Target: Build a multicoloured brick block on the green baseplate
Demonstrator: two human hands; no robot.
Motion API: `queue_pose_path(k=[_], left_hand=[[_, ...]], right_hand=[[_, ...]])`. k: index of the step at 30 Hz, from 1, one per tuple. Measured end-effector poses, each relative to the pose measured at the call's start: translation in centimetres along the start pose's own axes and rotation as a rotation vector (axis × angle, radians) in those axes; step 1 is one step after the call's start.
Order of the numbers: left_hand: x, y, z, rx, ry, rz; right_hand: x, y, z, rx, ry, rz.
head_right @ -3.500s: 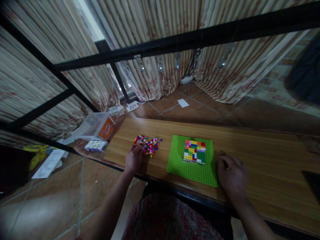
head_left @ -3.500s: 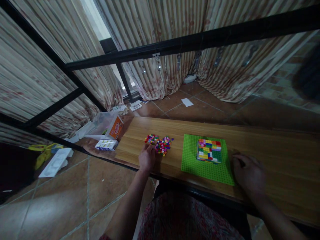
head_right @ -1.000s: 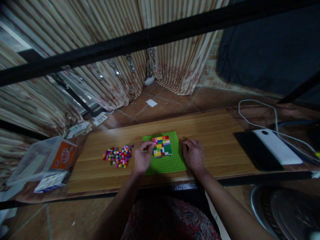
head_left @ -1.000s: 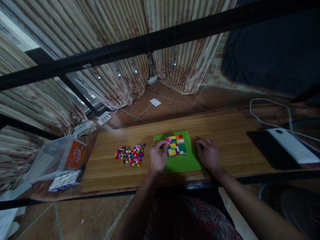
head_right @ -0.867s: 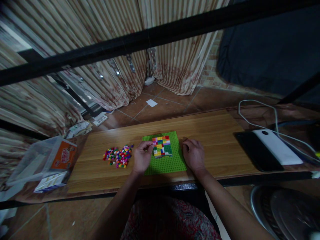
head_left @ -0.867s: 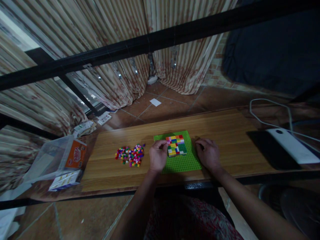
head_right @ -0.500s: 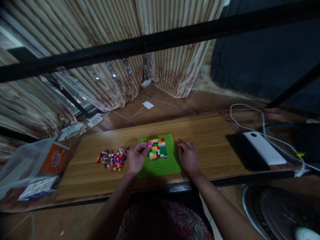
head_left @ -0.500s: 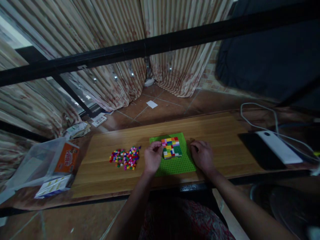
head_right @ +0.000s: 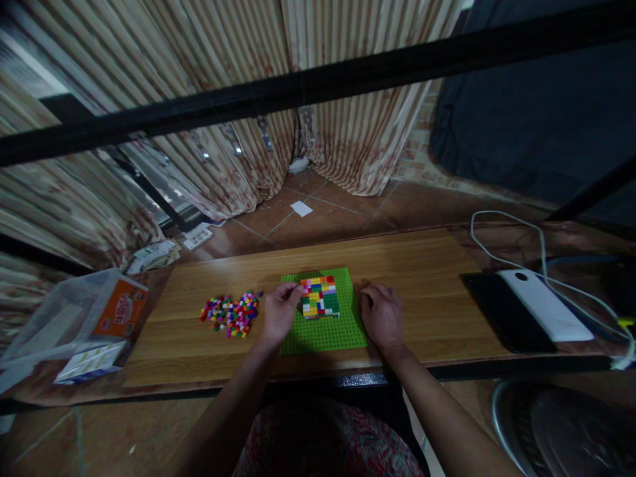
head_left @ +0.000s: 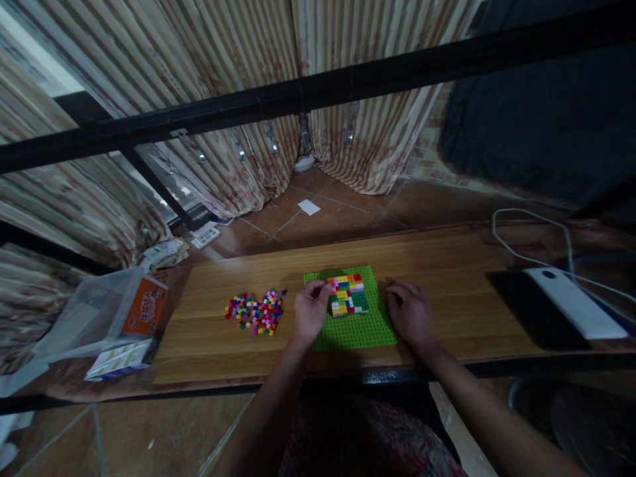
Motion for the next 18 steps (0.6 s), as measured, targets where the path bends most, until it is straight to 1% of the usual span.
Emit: queue_pose_path(k=[6, 12, 18], left_hand=[[-0.23, -0.12, 0.22, -0.018, -0.035, 0.007], [-0.02, -0.62, 0.53, -0.071, -0.036, 0.016], [0.18, -0.5, 0.84, -0.097, -0.048, 0.01]], right_hand=[[-0.13, -0.09, 0.09, 0.003, -0.012, -0.02], [-0.21, -0.12, 0.0, 0.002, -0.017, -0.022], [-0.17, -0.13, -0.07, 0.0, -0.021, -0.071]])
Point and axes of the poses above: each hand's wrist, its own y-axis towards the middle knuckle, its own z-axis out of the palm, x = y × z, the point moved 5 cm from there along y, towards the middle knuckle, and after that the axes turned 4 degrees about -x, right-handed, at the moved point
